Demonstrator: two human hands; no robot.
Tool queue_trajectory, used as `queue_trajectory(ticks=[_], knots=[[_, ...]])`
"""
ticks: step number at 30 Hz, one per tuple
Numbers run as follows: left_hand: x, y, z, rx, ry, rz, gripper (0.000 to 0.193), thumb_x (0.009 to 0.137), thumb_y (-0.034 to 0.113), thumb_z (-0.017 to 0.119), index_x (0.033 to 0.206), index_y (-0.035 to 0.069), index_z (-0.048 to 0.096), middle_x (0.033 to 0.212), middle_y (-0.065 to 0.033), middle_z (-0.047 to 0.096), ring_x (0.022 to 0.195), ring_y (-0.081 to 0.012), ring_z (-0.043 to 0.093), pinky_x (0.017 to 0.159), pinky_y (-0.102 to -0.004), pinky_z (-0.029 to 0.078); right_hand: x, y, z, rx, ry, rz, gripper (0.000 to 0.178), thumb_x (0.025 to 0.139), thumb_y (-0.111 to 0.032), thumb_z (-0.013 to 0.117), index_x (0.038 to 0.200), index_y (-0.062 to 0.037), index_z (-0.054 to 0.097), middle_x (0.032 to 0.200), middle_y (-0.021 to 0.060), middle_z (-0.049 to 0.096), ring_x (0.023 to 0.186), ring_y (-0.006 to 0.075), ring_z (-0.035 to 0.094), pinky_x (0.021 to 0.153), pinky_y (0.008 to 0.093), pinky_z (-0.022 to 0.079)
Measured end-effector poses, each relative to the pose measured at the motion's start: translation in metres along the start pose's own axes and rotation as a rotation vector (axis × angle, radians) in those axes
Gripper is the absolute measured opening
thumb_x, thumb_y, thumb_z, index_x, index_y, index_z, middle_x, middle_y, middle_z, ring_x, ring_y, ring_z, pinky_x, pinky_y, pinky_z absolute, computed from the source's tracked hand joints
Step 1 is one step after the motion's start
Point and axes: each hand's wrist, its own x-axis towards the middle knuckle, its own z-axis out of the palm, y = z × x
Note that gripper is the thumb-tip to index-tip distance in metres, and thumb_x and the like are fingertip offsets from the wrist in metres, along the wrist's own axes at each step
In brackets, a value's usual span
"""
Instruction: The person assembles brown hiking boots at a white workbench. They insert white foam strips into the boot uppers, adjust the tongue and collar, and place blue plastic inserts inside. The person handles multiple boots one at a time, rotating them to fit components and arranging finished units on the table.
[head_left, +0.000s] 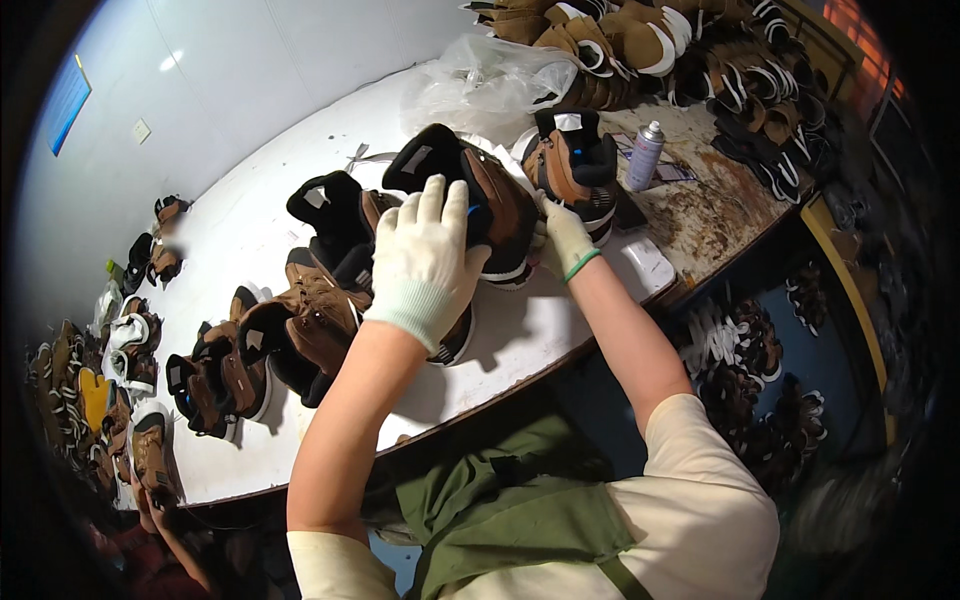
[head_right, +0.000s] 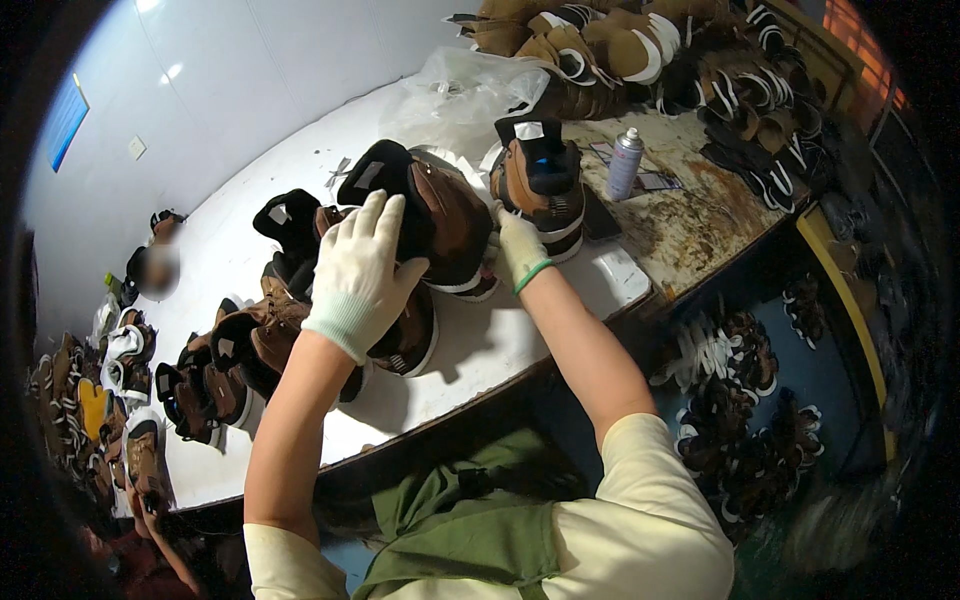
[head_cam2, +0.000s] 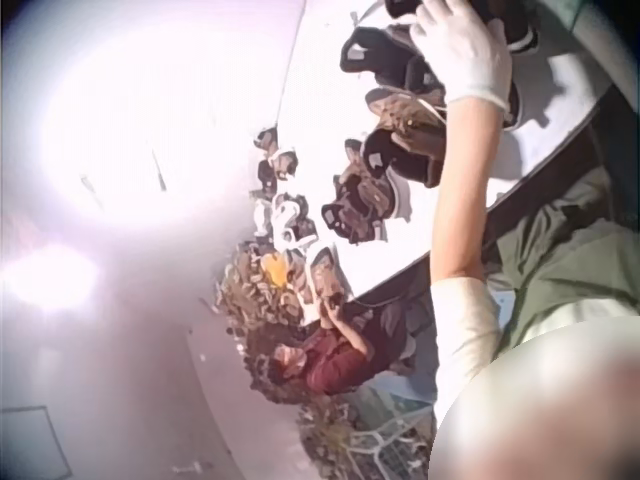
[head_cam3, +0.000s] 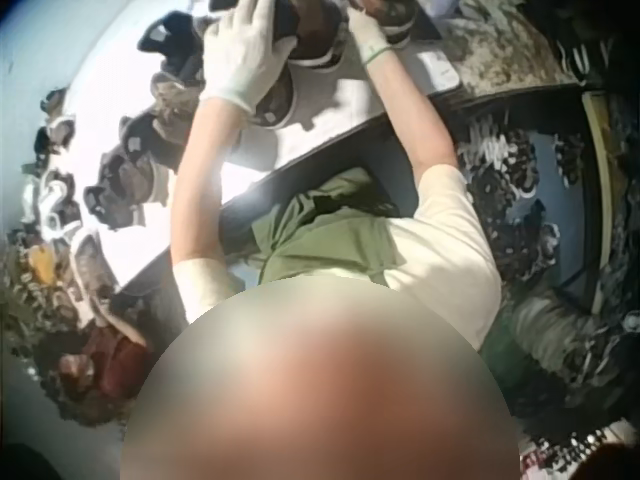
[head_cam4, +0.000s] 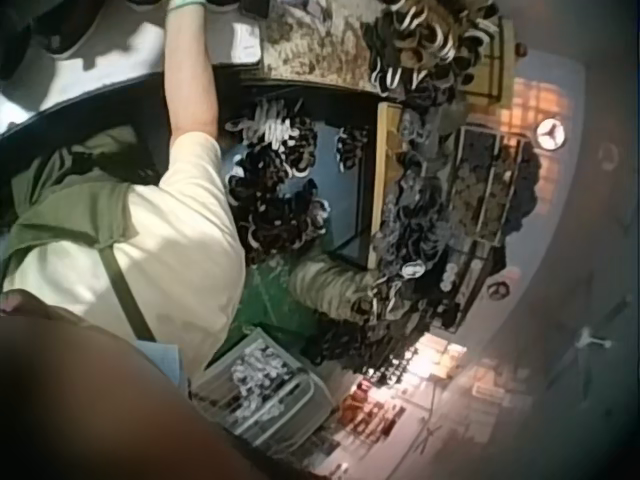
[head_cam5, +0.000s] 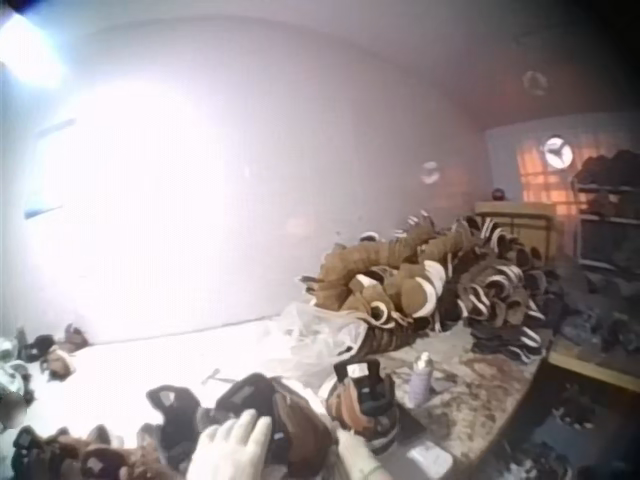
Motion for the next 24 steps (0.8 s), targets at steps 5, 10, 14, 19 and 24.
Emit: queue_trajectory(ticks=[5,10,14,19,24], knots=[[0.043,0.007,0.025,-0.024,-0.131,-0.13,0.06,0.086,0.036,0.067,0.131,0.001,0.05,0.128,-0.0197,0.058,0.117,-0.0344,0.056,0.097,-0.0447,0.045,0.036,0.008,-0.017,0.006,-0.127,-0.039,0.04,0.097,-0.041,0.056,0.105,-0.0022,0.065,0.094,0.0084,0.069,0.076,0.0221,0.062,0.069,0.0359,0.05],[0.057,-0.005,0.059,-0.143,-0.157,-0.198,0.044,0.089,0.032,0.064,0.121,0.003,0.056,0.109,-0.0186,0.064,0.104,-0.0371,0.061,0.087,-0.0469,0.049,0.049,0.026,-0.018,-0.184,0.033,-0.192,0.029,0.094,-0.038,0.062,0.09,-0.0092,0.06,0.07,-0.0005,0.053,0.057,0.0146,0.046,0.055,0.0317,0.038],[0.059,0.006,0.066,-0.087,-0.24,-0.195,0.044,0.091,0.032,0.063,0.127,0.009,0.055,0.111,-0.0145,0.064,0.104,-0.0337,0.062,0.084,-0.0489,0.05,0.004,0.042,-0.014,-0.23,0.133,-0.333,0.019,0.095,-0.03,0.06,0.087,-0.0137,0.059,0.059,-0.0034,0.045,0.045,0.0105,0.039,0.041,0.0282,0.032],[0.056,0.024,0.083,0.001,-0.263,-0.19,0.043,0.093,0.037,0.059,0.128,0.013,0.055,0.108,-0.0107,0.066,0.103,-0.0301,0.064,0.079,-0.0503,0.048,-0.02,0.076,-0.044,-0.341,0.175,-0.648,0.026,0.099,-0.01,0.051,0.121,-0.0009,0.062,0.106,0.0087,0.07,0.089,0.0204,0.065,0.082,0.0336,0.052],[0.059,0.03,0.091,0.021,-0.237,-0.207,0.042,0.093,0.038,0.059,0.125,0.012,0.053,0.11,-0.0112,0.065,0.101,-0.031,0.064,0.08,-0.0504,0.047,-0.062,0.085,-0.051,-0.807,0.187,-0.844,0.031,0.1,-0.013,0.051,0.125,0.003,0.058,0.114,0.0209,0.068,0.105,0.0278,0.066,0.088,0.0355,0.052]])
